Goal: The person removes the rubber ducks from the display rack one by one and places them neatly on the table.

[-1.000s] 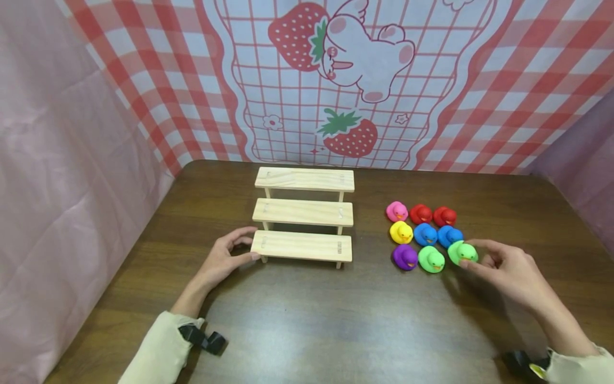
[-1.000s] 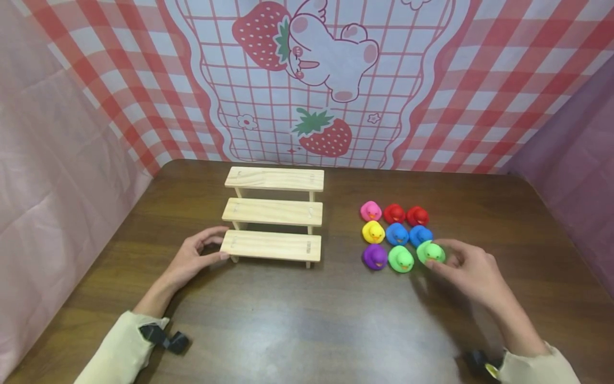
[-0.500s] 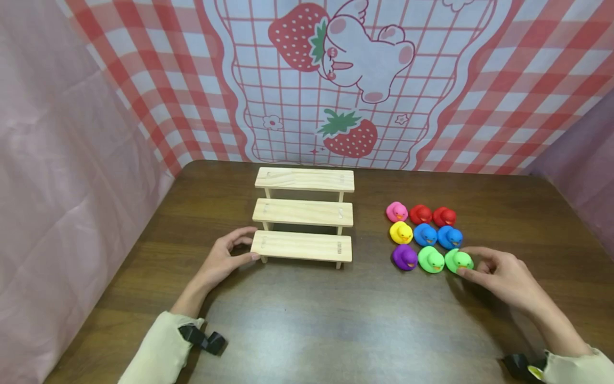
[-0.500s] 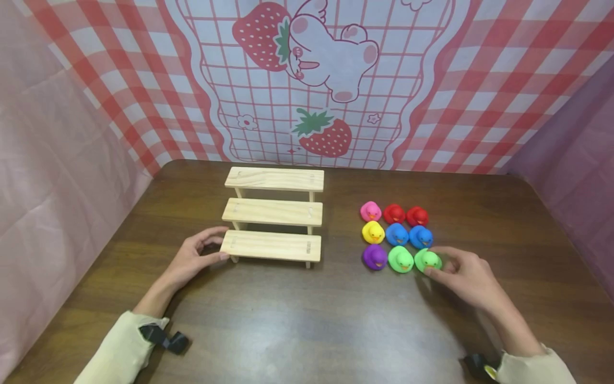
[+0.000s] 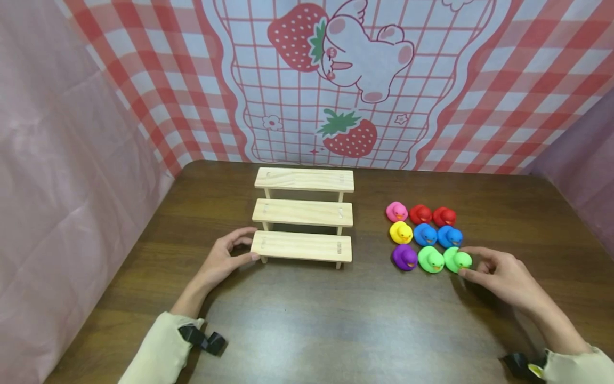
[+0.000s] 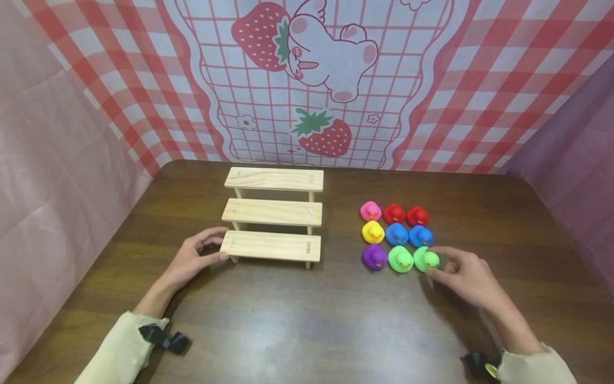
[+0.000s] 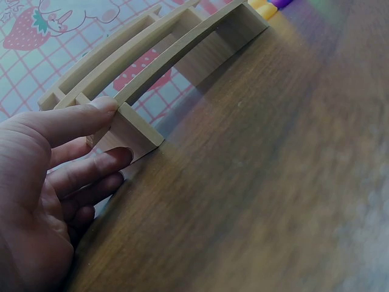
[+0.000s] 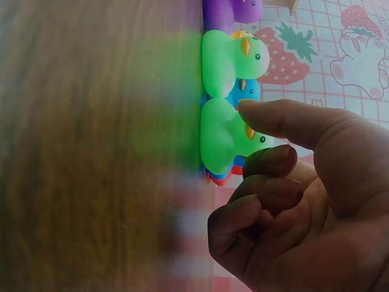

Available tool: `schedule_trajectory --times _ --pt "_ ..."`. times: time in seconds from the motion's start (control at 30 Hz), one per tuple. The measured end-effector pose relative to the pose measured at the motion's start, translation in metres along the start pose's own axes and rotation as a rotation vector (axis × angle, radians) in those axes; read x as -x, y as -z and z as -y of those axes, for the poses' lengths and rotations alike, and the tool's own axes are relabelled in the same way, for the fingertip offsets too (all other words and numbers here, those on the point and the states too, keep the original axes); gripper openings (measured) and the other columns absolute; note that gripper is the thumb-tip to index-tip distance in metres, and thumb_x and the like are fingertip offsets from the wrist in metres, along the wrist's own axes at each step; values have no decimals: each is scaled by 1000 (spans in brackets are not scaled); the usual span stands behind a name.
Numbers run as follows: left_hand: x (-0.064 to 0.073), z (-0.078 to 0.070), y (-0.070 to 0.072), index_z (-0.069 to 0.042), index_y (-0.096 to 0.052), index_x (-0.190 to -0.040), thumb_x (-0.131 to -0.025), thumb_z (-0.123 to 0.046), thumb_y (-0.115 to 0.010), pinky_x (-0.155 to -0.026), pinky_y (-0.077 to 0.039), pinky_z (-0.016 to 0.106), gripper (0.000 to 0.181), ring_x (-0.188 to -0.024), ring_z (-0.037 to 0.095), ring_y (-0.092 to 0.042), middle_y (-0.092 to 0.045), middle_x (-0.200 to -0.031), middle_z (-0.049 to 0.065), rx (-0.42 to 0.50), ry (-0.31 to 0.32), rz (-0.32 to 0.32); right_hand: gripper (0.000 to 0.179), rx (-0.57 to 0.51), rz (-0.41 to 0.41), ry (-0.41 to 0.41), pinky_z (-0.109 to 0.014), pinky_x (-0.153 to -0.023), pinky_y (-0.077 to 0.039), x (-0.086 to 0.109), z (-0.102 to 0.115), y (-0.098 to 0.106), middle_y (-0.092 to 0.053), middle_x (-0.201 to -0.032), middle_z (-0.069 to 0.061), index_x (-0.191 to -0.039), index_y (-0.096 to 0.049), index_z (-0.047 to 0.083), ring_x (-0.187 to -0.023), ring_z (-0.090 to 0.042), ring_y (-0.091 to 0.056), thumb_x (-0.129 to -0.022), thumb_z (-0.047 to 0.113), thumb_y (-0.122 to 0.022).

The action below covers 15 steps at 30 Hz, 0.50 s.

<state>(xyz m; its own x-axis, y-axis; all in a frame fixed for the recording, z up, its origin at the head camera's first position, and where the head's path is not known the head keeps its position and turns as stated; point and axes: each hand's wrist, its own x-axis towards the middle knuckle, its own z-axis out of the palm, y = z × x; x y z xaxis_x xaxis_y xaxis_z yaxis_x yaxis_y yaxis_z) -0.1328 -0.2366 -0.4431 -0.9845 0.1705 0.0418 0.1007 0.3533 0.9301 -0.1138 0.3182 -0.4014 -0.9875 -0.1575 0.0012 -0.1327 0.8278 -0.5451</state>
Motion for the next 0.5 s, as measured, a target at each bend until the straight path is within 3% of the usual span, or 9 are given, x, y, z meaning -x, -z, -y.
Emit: schedule_trajectory --times 0.5 --pt "-1 0 -1 -5 -57 -137 -81 -8 -79 -101 -39 40 61 -108 19 -59 -73 -109 19 -5 1 4 46 -4 -6 31 -27 -50 -29 3 -1 3 -46 -59 10 -128 -62 8 -53 0 -38 -88 24 -76"
